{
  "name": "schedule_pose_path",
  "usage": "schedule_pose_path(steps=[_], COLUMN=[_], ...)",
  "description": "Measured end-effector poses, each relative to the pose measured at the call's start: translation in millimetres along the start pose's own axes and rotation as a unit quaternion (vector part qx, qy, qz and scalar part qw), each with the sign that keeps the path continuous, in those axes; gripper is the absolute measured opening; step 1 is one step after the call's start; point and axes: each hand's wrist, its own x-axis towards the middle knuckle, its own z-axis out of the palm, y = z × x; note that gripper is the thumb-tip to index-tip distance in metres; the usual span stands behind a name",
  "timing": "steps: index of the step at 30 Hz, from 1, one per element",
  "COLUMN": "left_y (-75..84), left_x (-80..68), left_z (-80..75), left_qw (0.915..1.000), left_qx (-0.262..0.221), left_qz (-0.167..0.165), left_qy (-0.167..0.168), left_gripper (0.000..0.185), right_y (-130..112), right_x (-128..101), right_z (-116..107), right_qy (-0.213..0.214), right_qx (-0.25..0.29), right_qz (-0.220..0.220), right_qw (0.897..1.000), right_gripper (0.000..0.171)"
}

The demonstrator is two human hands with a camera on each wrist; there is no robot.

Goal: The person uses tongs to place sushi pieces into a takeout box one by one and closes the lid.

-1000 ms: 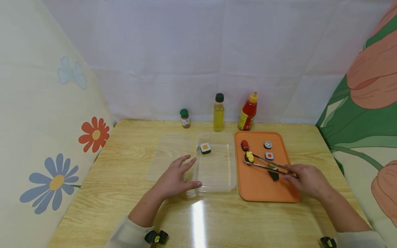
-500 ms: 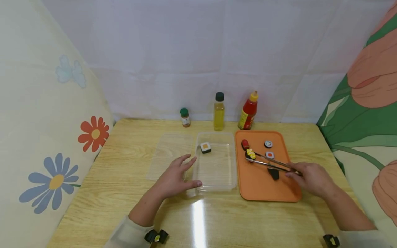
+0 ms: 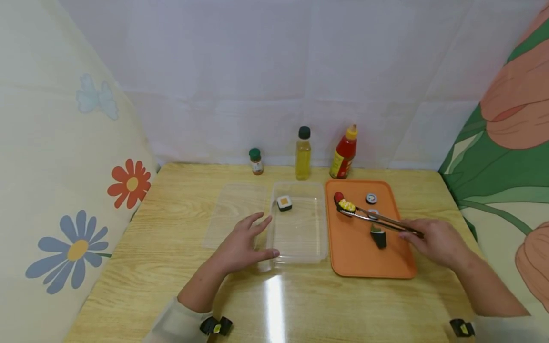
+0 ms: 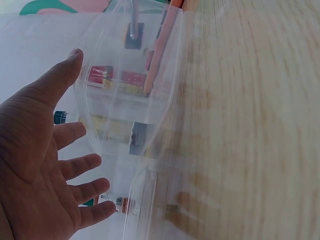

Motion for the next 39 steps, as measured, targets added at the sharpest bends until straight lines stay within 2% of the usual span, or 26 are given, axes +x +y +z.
schedule_pose_path(steps=[7,14,23,39], left_y=[-0.6,-0.2,1.1,-0.1], left_x=[0.8,1.1,0.5,0.0], left_z=[-0.8,-2.3,-4.9,-1.3], left_qw=[1.0000,1.0000,1.0000,0.9998], left_qx=[-0.004,0.000,-0.005,-0.019], left_qz=[0.001,0.002,-0.002,-0.009], left_qy=[0.000,0.002,0.003,0.001], left_gripper=[0.096,0.097,0.097,0.100], right_y=[-1,2,-2,-18], right_x=[5,14,32,56], right_z=[-4,-9,-17,-9], right_qy=[-0.002,0.023,0.029,0.019], right_qx=[-0.004,0.013,0.025,0.052], right_qz=[0.002,-0.027,-0.043,-0.070], right_qw=[1.000,0.999,0.998,0.996], right_gripper=[0.033,0.036,0.034,0.031])
